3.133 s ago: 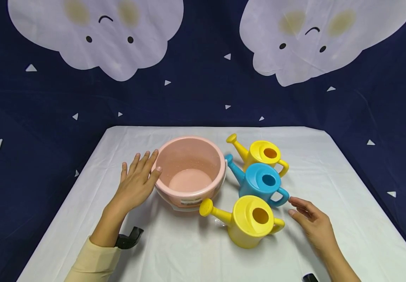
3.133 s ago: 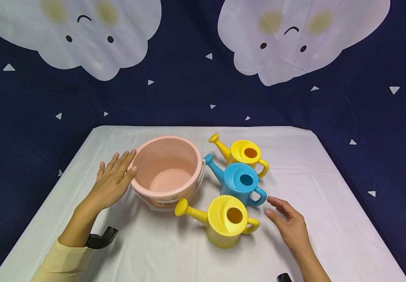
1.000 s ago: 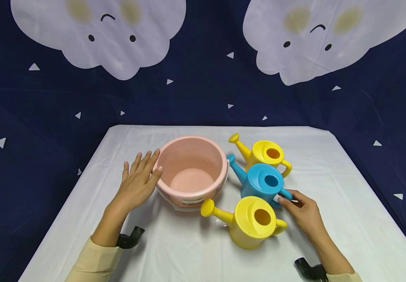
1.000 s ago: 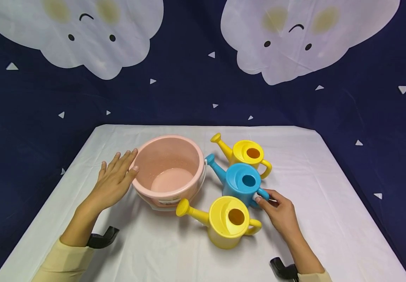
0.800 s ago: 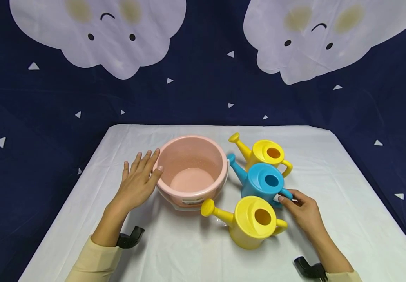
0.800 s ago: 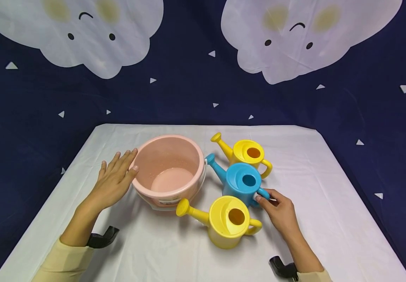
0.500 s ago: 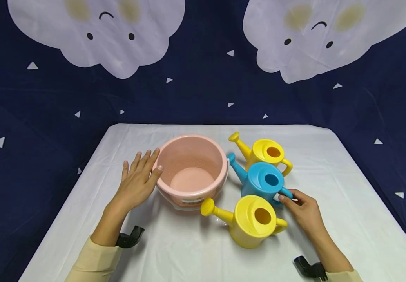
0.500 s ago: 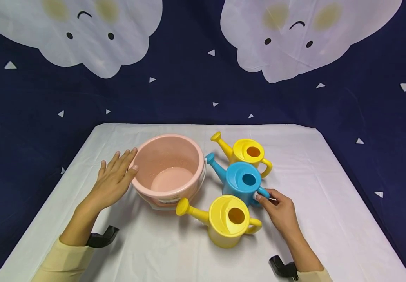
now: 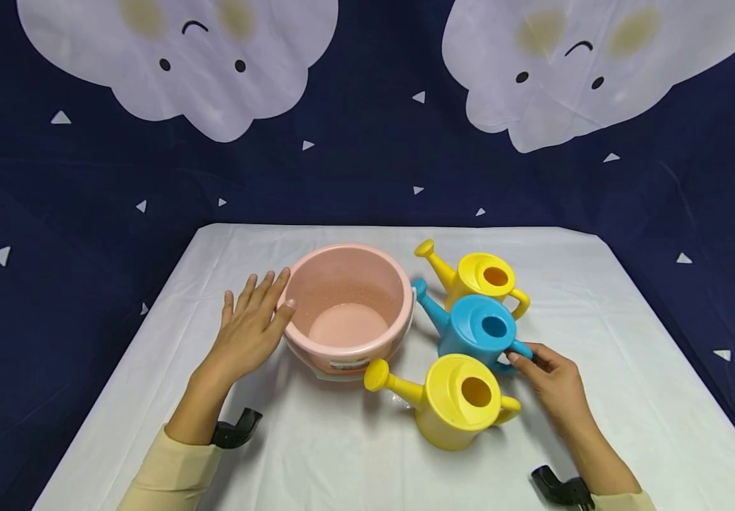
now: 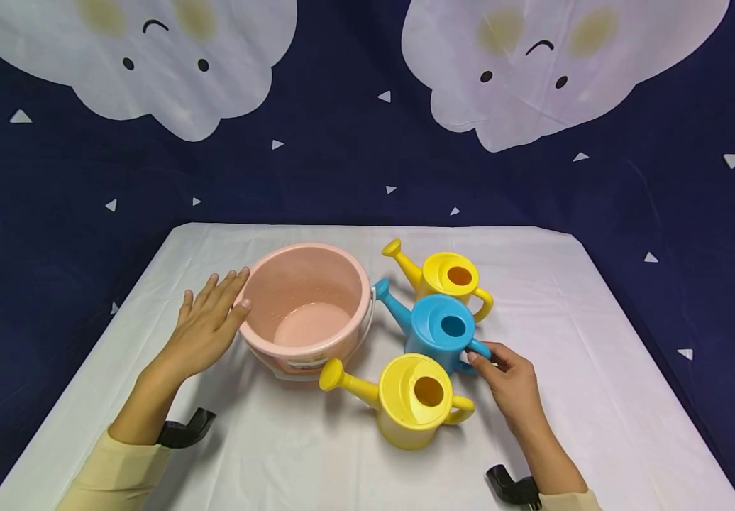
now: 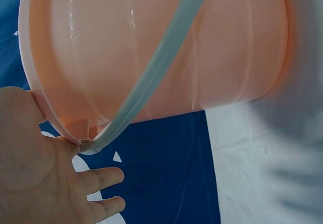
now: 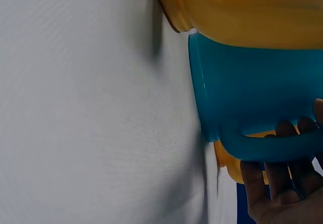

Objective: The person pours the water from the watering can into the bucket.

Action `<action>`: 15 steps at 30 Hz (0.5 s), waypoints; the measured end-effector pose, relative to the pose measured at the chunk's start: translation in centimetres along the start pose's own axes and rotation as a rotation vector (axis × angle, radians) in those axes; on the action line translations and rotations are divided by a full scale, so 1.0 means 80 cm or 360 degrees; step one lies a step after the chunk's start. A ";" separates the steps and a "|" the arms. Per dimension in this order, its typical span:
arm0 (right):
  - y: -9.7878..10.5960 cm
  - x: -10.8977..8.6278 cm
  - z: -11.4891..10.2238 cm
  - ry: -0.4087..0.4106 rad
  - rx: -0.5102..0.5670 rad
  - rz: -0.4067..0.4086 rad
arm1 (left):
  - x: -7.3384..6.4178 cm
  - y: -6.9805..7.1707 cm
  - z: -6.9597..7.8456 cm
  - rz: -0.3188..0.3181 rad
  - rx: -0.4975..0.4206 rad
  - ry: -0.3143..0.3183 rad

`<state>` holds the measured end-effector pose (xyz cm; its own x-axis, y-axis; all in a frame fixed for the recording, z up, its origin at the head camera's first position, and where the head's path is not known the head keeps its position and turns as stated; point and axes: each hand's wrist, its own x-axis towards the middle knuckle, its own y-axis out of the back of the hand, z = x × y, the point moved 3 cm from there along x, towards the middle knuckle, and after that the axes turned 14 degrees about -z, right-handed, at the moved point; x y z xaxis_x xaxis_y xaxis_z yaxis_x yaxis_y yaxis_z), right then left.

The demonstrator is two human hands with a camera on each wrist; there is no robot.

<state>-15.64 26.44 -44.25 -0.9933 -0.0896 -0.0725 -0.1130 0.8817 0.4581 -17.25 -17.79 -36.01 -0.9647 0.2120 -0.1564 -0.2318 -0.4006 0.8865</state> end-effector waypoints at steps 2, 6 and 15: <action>0.000 0.000 0.000 0.0004 0.0040 0.0009 | 0.000 0.000 0.000 0.0001 0.0000 -0.0004; 0.002 0.000 0.002 0.0015 0.0103 0.0021 | 0.001 0.000 0.000 0.0005 0.0003 -0.0008; 0.006 -0.002 0.005 0.0006 0.0252 0.0030 | 0.001 0.000 0.000 0.0001 0.0006 -0.0002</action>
<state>-15.50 27.02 -44.37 -0.9954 -0.0741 -0.0616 -0.0898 0.9452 0.3138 -17.29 -17.80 -36.04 -0.9646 0.2128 -0.1555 -0.2308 -0.3971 0.8883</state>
